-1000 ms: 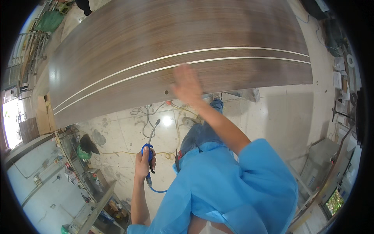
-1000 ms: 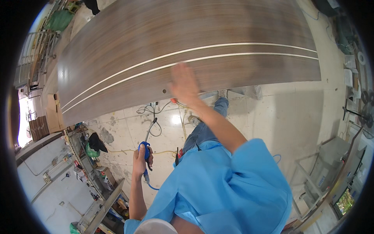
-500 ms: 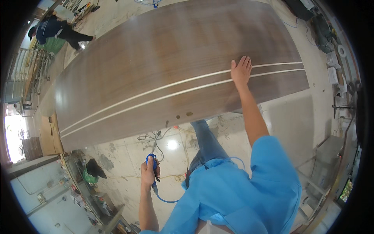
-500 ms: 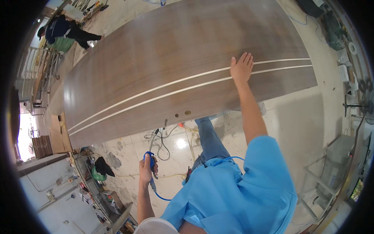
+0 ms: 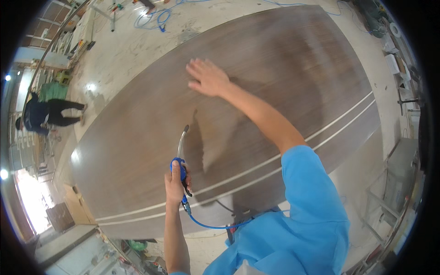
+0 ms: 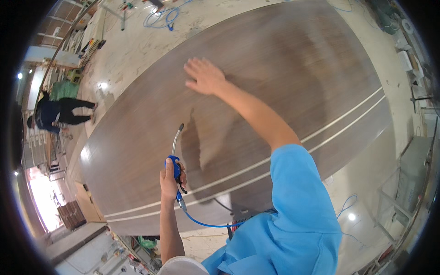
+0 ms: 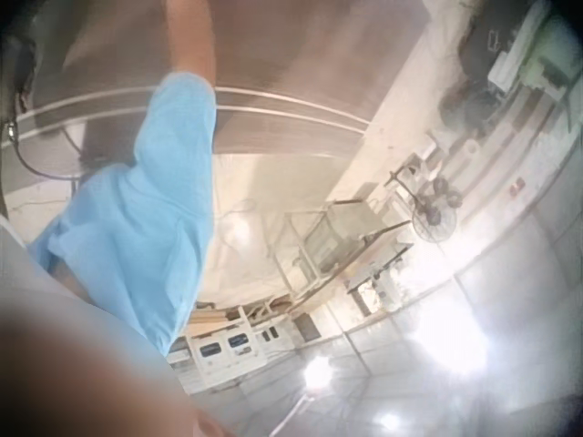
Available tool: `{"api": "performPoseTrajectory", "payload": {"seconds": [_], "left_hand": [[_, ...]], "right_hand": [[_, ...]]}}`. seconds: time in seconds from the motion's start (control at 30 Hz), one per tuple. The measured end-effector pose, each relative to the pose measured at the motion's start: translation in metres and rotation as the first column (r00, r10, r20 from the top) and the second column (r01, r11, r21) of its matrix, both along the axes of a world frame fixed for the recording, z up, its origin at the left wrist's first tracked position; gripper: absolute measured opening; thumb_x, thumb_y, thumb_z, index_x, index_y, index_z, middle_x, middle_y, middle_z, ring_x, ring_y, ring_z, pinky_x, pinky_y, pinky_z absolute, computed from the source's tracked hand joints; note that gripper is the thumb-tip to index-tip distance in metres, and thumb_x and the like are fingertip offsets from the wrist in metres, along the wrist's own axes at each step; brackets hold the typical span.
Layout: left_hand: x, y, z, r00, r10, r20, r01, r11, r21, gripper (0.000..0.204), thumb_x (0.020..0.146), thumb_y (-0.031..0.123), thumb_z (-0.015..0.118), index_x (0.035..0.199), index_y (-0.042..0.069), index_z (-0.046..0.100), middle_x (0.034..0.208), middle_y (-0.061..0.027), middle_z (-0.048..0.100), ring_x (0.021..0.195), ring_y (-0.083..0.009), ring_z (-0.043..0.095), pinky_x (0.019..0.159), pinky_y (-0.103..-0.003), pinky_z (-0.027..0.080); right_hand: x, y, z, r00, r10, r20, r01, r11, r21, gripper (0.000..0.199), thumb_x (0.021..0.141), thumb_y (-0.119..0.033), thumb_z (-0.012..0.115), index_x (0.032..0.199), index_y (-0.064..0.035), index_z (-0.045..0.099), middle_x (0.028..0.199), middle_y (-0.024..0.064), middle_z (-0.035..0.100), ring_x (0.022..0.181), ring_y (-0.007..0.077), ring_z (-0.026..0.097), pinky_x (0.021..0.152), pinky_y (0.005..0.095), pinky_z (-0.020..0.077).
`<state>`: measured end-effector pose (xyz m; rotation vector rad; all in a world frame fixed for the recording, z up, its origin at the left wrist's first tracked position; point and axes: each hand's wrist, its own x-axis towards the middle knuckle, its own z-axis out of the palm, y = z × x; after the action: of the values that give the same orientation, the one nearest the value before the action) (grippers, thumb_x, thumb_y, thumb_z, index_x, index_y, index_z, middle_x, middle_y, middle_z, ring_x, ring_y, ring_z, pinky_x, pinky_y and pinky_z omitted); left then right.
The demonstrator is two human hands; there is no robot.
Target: The person sands a large wooden panel with an electric sander, then uses a compressed air blower to remove dust. The person flips the panel and continues sanding and blowing dust from the other side. Finally, the person connects a power tool to a power strip.
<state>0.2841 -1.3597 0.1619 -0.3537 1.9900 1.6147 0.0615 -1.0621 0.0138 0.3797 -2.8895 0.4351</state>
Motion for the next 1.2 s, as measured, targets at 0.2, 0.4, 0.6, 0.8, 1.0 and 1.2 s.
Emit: {"api": "performPoseTrajectory", "payload": {"seconds": [0.2, 0.4, 0.6, 0.8, 1.0, 1.2], "left_hand": [[-0.077, 0.040, -0.023, 0.990, -0.132, 0.057, 0.125, 0.986, 0.108, 0.064, 0.109, 0.061, 0.043, 0.089, 0.003, 0.061, 0.058, -0.0026, 0.051, 0.048, -0.0128, 0.051, 0.044, -0.028, 0.041], [-0.054, 0.009, -0.027, 0.983, -0.079, 0.165, 0.072, 0.996, 0.045, 0.065, 0.108, 0.063, 0.043, 0.091, 0.003, 0.061, 0.060, -0.0031, 0.053, 0.049, -0.0126, 0.052, 0.045, -0.029, 0.041], [0.019, -0.062, -0.008, 0.964, -0.151, 0.220, 0.152, 0.988, 0.013, 0.066, 0.107, 0.064, 0.044, 0.092, 0.001, 0.061, 0.061, -0.0038, 0.055, 0.049, -0.0121, 0.053, 0.045, -0.028, 0.043], [0.115, -0.131, 0.005, 0.940, -0.218, 0.262, 0.223, 0.975, 0.010, 0.066, 0.108, 0.063, 0.043, 0.092, 0.002, 0.061, 0.060, -0.0035, 0.057, 0.049, -0.0117, 0.055, 0.045, -0.027, 0.044], [0.252, -0.255, 0.008, 0.931, -0.112, 0.348, 0.134, 0.990, -0.039, 0.062, 0.109, 0.059, 0.045, 0.091, 0.002, 0.060, 0.062, -0.0024, 0.054, 0.050, -0.0107, 0.051, 0.046, -0.027, 0.042], [0.368, -0.339, 0.031, 0.925, 0.140, 0.353, -0.115, 0.989, -0.092, 0.066, 0.107, 0.064, 0.044, 0.087, 0.003, 0.061, 0.057, -0.0030, 0.053, 0.046, -0.0113, 0.050, 0.044, -0.027, 0.041]], "right_hand": [[-0.122, 0.215, 0.009, 0.846, -0.533, -0.010, 0.533, 0.845, 0.037, 0.073, 0.104, -0.059, 0.040, 0.155, -0.0066, 0.049, 0.164, 0.0177, 0.042, 0.154, 0.0345, 0.036, 0.127, 0.0449, 0.0264], [-0.037, 0.356, -0.018, 0.512, -0.845, -0.156, 0.859, 0.504, 0.094, 0.073, 0.106, -0.058, 0.037, 0.149, -0.0020, 0.052, 0.163, 0.0218, 0.042, 0.153, 0.0380, 0.036, 0.125, 0.0509, 0.0293], [0.077, 0.144, -0.004, 0.964, -0.212, -0.158, 0.246, 0.937, 0.246, 0.051, 0.097, -0.039, 0.062, 0.138, -0.0085, 0.063, 0.152, 0.0146, 0.055, 0.147, 0.0355, 0.045, 0.123, 0.0517, 0.0337], [0.262, -0.021, 0.042, 0.794, 0.592, 0.135, -0.562, 0.801, -0.206, 0.061, 0.096, -0.042, 0.063, 0.148, -0.0117, 0.057, 0.159, 0.0103, 0.050, 0.150, 0.0303, 0.041, 0.126, 0.0518, 0.0306], [0.303, 0.072, 0.022, 0.798, -0.602, -0.024, 0.578, 0.752, 0.317, 0.052, 0.105, -0.038, 0.052, 0.144, -0.0051, 0.059, 0.158, 0.0215, 0.048, 0.150, 0.0404, 0.038, 0.123, 0.0527, 0.0320], [0.405, -0.141, -0.004, 0.948, -0.309, -0.075, 0.318, 0.931, 0.181, 0.069, 0.104, -0.046, 0.052, 0.154, 0.0008, 0.044, 0.163, 0.0268, 0.037, 0.153, 0.0423, 0.033, 0.126, 0.0540, 0.0261]]}}
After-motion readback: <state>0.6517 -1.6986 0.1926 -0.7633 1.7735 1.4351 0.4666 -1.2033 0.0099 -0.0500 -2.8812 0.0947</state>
